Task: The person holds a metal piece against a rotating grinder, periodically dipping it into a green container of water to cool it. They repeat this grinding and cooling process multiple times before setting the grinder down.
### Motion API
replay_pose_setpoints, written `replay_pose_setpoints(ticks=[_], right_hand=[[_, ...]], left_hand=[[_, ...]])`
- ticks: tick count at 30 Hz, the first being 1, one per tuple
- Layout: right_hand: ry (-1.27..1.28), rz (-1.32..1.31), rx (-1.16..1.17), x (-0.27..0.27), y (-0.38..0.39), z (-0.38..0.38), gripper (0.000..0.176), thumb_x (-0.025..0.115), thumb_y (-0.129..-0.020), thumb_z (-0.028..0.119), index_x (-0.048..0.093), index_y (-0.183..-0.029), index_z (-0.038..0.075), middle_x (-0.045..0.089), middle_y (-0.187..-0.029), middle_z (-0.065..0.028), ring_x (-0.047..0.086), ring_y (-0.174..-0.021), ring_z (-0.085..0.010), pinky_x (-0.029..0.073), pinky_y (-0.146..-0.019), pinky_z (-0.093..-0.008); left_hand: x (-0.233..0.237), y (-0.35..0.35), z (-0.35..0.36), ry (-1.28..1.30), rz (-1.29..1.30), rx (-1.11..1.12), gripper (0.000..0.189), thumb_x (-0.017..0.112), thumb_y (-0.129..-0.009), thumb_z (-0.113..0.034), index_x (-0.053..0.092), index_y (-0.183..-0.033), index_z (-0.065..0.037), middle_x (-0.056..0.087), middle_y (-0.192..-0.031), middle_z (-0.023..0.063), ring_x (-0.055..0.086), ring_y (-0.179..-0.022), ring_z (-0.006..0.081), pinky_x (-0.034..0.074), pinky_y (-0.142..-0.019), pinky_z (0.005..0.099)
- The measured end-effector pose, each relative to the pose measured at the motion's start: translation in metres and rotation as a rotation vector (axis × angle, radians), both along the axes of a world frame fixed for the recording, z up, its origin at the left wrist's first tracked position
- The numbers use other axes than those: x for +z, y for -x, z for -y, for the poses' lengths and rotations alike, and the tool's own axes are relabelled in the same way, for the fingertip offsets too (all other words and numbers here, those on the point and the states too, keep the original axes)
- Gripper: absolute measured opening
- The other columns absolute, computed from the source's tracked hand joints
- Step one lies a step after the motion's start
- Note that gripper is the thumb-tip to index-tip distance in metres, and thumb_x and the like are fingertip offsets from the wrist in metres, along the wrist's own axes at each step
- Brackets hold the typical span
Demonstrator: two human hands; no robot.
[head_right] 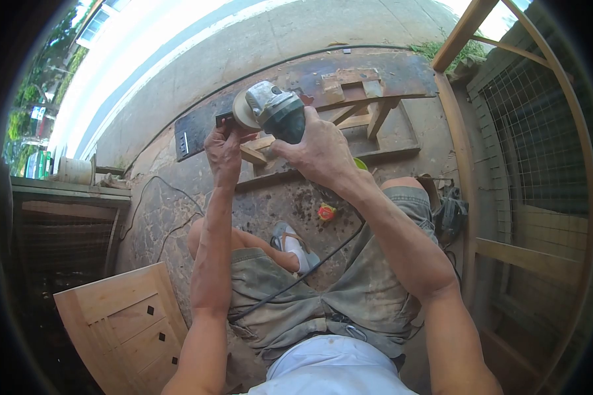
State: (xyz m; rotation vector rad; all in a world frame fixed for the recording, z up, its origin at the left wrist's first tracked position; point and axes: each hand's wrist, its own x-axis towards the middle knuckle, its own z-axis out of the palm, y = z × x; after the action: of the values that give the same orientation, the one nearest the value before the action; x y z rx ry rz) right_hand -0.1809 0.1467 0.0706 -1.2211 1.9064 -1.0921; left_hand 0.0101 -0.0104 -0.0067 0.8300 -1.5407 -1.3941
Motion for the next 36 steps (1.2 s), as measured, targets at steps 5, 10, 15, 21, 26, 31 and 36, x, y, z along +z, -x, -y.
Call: replay_pose_setpoints(ticks=[5, 10, 15, 21, 26, 31, 36], right_hand=[[-0.050, -0.008, -0.010, -0.001, 0.004, 0.000, 0.075, 0.082, -0.085, 0.045, 0.062, -0.129, -0.013, 0.078, -0.105, -0.0315, 0.079, -0.102, -0.0451, 0.060, -0.096, -0.0510], [-0.050, -0.032, -0.039, -0.007, 0.015, -0.002, 0.074, 0.081, -0.086, 0.044, 0.063, -0.130, -0.012, 0.078, -0.107, -0.0305, 0.079, -0.102, -0.0432, 0.061, -0.096, -0.0503], [-0.033, -0.014, -0.073, -0.009, 0.018, -0.002, 0.072, 0.080, -0.087, 0.043, 0.063, -0.130, -0.011, 0.078, -0.108, -0.0305, 0.079, -0.103, -0.0421, 0.061, -0.096, -0.0497], [-0.050, 0.017, -0.043, -0.006, 0.012, -0.001, 0.073, 0.083, -0.087, 0.041, 0.063, -0.135, -0.009, 0.080, -0.112, -0.0256, 0.079, -0.104, -0.0352, 0.060, -0.097, -0.0452], [-0.076, -0.002, -0.033, -0.005, 0.011, 0.000, 0.074, 0.083, -0.086, 0.042, 0.063, -0.134, -0.010, 0.080, -0.111, -0.0257, 0.079, -0.104, -0.0358, 0.060, -0.097, -0.0455], [-0.073, 0.016, -0.030, 0.000, 0.011, 0.000, 0.074, 0.083, -0.086, 0.042, 0.063, -0.134, -0.011, 0.080, -0.111, -0.0258, 0.079, -0.104, -0.0354, 0.060, -0.097, -0.0451], [-0.066, 0.010, -0.036, -0.003, 0.011, 0.000, 0.074, 0.083, -0.085, 0.041, 0.063, -0.134, -0.011, 0.080, -0.111, -0.0254, 0.079, -0.104, -0.0354, 0.060, -0.098, -0.0447]], left_hand=[[0.006, -0.001, -0.003, -0.009, 0.012, 0.008, 0.028, 0.069, -0.114, -0.020, 0.075, -0.131, 0.002, 0.082, -0.118, 0.0109, 0.081, -0.099, 0.0200, 0.070, -0.088, 0.0343], [0.011, -0.003, -0.001, -0.067, -0.073, 0.010, 0.025, 0.070, -0.113, -0.017, 0.074, -0.130, 0.001, 0.083, -0.119, 0.0157, 0.084, -0.093, 0.0242, 0.071, -0.086, 0.0359], [0.014, -0.006, 0.004, -0.074, -0.034, 0.044, 0.026, 0.072, -0.112, -0.019, 0.074, -0.131, 0.000, 0.083, -0.122, 0.0178, 0.084, -0.093, 0.0260, 0.071, -0.086, 0.0374], [0.014, 0.000, 0.000, -0.086, -0.040, 0.033, 0.026, 0.073, -0.111, -0.020, 0.072, -0.128, 0.001, 0.083, -0.119, 0.0171, 0.084, -0.091, 0.0254, 0.071, -0.084, 0.0368], [0.012, 0.000, -0.001, -0.079, -0.036, 0.026, 0.027, 0.072, -0.112, -0.020, 0.072, -0.130, 0.001, 0.083, -0.118, 0.0166, 0.084, -0.091, 0.0251, 0.071, -0.083, 0.0355], [0.015, 0.000, -0.002, -0.079, 0.016, 0.022, 0.028, 0.070, -0.113, -0.019, 0.072, -0.133, 0.001, 0.083, -0.119, 0.0155, 0.084, -0.093, 0.0238, 0.069, -0.085, 0.0324], [0.014, -0.001, -0.002, -0.084, 0.007, 0.014, 0.028, 0.070, -0.113, -0.019, 0.073, -0.133, 0.000, 0.084, -0.119, 0.0142, 0.084, -0.094, 0.0228, 0.068, -0.085, 0.0314]])
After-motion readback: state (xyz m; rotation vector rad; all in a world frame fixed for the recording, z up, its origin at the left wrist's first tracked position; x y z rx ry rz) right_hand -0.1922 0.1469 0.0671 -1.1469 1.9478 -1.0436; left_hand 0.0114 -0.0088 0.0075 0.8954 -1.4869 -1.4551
